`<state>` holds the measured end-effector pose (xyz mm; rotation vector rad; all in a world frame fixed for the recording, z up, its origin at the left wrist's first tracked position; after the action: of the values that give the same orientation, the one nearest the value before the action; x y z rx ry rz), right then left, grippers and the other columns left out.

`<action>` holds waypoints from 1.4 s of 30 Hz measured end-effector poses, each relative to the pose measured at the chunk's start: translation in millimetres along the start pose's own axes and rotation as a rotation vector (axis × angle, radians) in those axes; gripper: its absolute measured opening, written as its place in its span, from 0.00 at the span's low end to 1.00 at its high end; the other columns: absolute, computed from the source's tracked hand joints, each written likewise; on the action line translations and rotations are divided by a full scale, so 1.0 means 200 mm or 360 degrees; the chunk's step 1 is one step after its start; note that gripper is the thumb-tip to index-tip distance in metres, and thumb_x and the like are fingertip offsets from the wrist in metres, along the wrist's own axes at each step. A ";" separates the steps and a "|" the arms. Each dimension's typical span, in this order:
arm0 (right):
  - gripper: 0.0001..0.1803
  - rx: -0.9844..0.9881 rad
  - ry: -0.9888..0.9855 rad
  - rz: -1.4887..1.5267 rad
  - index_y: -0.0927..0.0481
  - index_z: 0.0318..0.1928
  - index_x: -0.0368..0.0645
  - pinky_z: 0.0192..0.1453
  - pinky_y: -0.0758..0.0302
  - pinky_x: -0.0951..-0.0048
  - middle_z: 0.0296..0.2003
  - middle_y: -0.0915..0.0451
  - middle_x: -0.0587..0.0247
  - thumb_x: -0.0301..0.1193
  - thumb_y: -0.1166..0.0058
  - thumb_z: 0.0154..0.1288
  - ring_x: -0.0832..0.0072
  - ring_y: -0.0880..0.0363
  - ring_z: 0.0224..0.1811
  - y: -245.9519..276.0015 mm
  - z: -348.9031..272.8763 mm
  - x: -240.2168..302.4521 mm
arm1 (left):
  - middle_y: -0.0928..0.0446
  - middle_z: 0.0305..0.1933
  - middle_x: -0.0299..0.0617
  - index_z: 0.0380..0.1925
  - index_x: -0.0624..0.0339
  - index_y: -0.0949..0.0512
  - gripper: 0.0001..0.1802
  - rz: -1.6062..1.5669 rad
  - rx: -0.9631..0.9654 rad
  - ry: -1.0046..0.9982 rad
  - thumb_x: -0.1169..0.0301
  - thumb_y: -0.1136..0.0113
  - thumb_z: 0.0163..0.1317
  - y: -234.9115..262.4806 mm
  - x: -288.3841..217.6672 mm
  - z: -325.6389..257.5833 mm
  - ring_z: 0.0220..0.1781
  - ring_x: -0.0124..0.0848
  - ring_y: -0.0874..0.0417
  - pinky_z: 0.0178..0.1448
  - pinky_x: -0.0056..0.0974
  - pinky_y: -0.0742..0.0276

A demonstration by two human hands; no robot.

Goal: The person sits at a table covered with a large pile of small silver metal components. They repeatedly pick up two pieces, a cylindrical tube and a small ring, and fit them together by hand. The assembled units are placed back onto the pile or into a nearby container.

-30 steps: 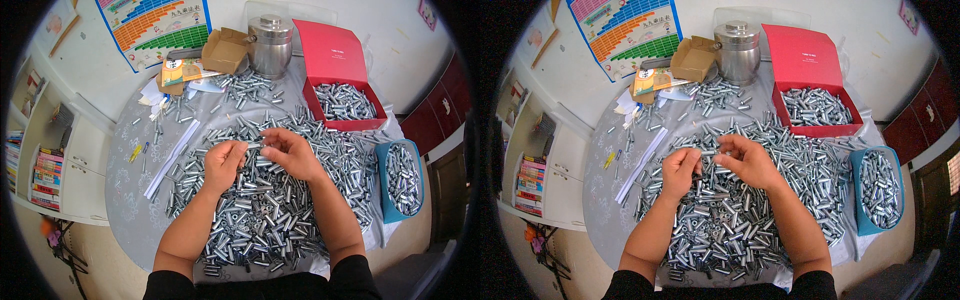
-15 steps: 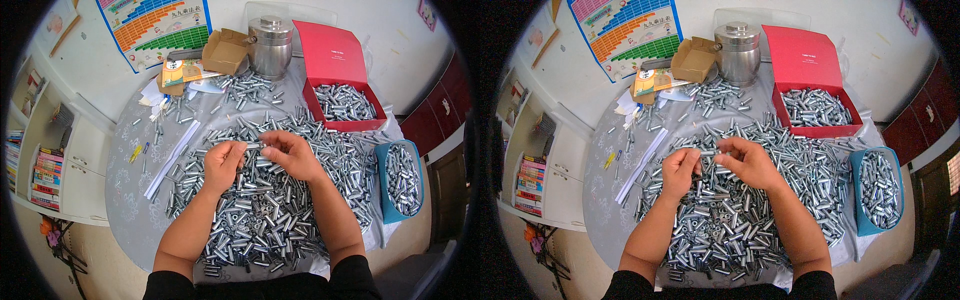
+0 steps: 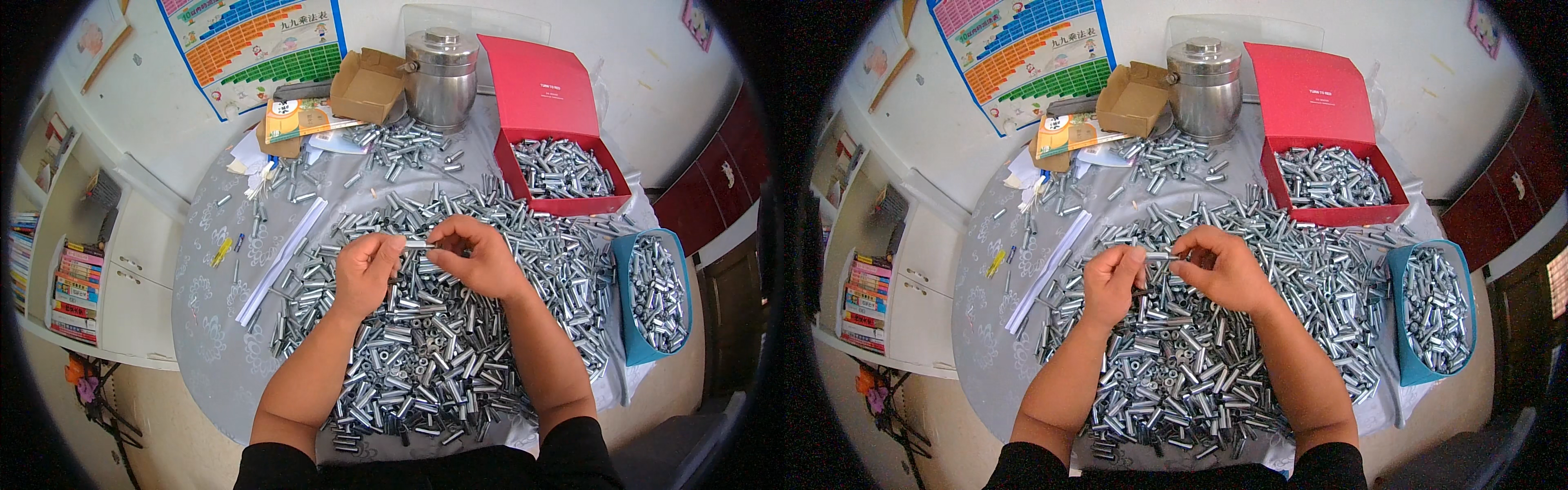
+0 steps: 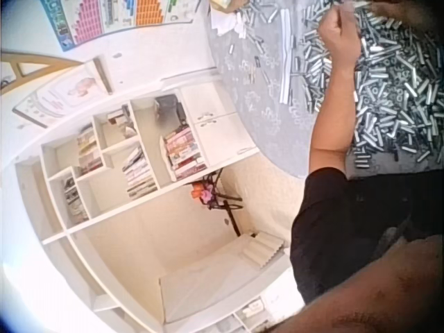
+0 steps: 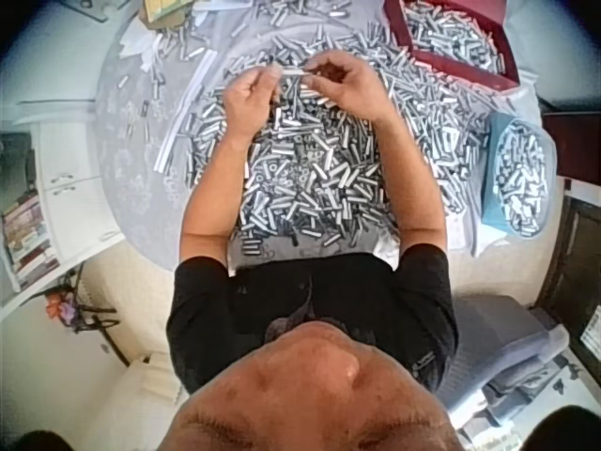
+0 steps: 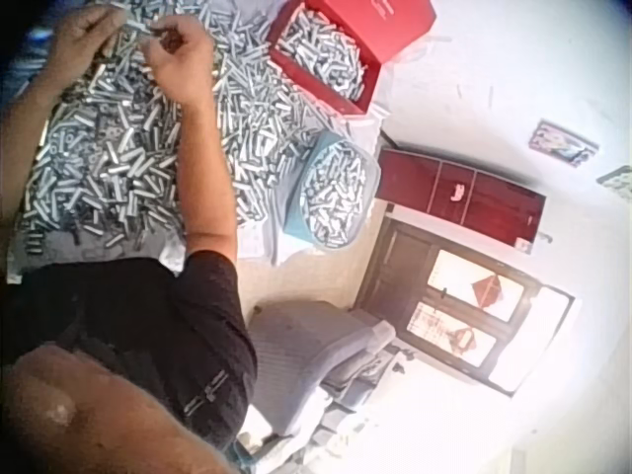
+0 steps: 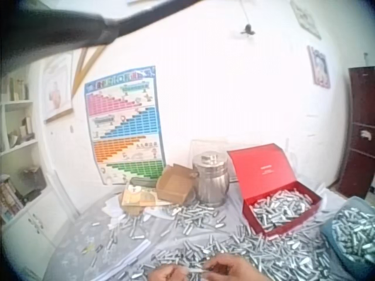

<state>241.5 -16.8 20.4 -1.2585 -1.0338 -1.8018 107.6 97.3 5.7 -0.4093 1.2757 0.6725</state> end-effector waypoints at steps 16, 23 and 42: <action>0.09 -0.0015 -0.0055 0.0285 0.18 0.43 0.37 0.34 0.29 0.83 0.30 0.21 0.74 0.22 0.36 0.62 0.89 0.26 0.31 -0.02 0.01 0.02 | 0.21 0.29 0.34 0.44 0.65 0.19 0.08 -0.0263 0.0130 -0.0003 0.77 0.38 0.65 -0.03 0.00 0.00 0.27 0.18 0.24 0.31 0.24 0.29; 0.05 -0.0158 -0.0069 0.0611 0.20 0.40 0.38 0.36 0.32 0.84 0.31 0.22 0.73 0.21 0.41 0.63 0.88 0.28 0.32 0.08 0.00 -0.03 | 0.20 0.28 0.36 0.39 0.63 0.21 0.04 -0.0458 -0.0097 0.0005 0.74 0.41 0.67 0.03 -0.01 0.01 0.23 0.19 0.25 0.27 0.24 0.32; 0.12 -0.0667 -0.0058 -0.0087 0.17 0.40 0.32 0.39 0.27 0.77 0.28 0.18 0.65 0.29 0.48 0.67 0.81 0.23 0.32 0.23 0.08 -0.07 | 0.22 0.30 0.36 0.34 0.64 0.19 0.10 -0.0386 -0.0397 0.0104 0.70 0.46 0.68 0.16 -0.01 0.06 0.23 0.20 0.29 0.27 0.25 0.35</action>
<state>291.9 -21.9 20.0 -1.5238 -0.7346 -2.1178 95.2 127.8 12.9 -0.7833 1.1830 0.6167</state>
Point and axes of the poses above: each hand's wrist, its own z-axis towards the middle knuckle, its own y-axis out of the back of the hand, x = y × z, the point moved 8 cm from there along z, towards the middle knuckle
